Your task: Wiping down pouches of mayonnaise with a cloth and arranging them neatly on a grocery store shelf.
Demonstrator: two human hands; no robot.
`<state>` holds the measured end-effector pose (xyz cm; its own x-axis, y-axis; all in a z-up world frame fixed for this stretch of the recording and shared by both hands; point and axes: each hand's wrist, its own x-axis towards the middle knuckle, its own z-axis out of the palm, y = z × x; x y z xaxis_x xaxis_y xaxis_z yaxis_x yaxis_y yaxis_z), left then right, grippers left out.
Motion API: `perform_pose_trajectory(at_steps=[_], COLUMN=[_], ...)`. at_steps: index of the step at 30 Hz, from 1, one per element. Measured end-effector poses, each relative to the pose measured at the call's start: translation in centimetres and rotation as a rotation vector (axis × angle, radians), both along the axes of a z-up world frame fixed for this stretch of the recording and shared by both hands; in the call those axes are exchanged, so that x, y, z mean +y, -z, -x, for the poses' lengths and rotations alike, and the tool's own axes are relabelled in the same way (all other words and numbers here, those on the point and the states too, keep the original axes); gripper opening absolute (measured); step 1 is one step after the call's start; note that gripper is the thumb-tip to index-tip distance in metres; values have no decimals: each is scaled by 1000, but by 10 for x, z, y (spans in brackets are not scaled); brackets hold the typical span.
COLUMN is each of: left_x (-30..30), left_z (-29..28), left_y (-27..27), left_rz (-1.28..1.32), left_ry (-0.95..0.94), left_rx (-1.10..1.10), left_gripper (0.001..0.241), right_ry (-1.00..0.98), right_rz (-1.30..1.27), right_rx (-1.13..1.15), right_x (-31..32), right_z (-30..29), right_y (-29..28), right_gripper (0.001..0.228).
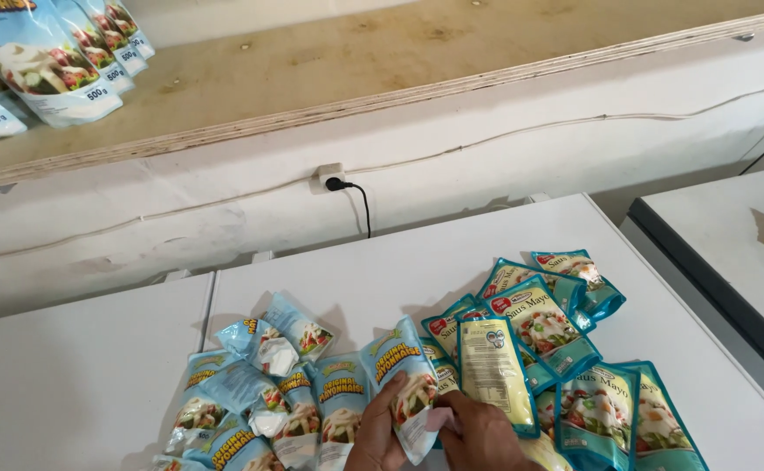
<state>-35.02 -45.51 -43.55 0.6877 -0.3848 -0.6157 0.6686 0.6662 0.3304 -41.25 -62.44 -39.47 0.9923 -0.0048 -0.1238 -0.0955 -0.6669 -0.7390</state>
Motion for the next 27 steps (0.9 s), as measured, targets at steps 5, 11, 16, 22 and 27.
perform_pose_trajectory(at_steps=[5,11,16,22,27], left_x=[-1,-10,4,6,6], left_z=[-1,-4,-16,-20,-26], left_y=[6,22,15,4,-16], left_rz=[19,62,-1,-7,-91], left_ry=[-16,-49,-48,24,44], left_rx=[-2,-17,-3,-77,-134], left_gripper=[36,36,39,39,38], right_ry=[-325,-196,-154,25,-81], right_rz=[70,151,101,-56,63], right_rx=[-472,-571,-462,-154,-606], right_x=[-13,-5,-10,-12,-16], right_z=[-4,-9,0,2,2], right_y=[11,38,5,-14,0], right_gripper=[56,35,33,24,49])
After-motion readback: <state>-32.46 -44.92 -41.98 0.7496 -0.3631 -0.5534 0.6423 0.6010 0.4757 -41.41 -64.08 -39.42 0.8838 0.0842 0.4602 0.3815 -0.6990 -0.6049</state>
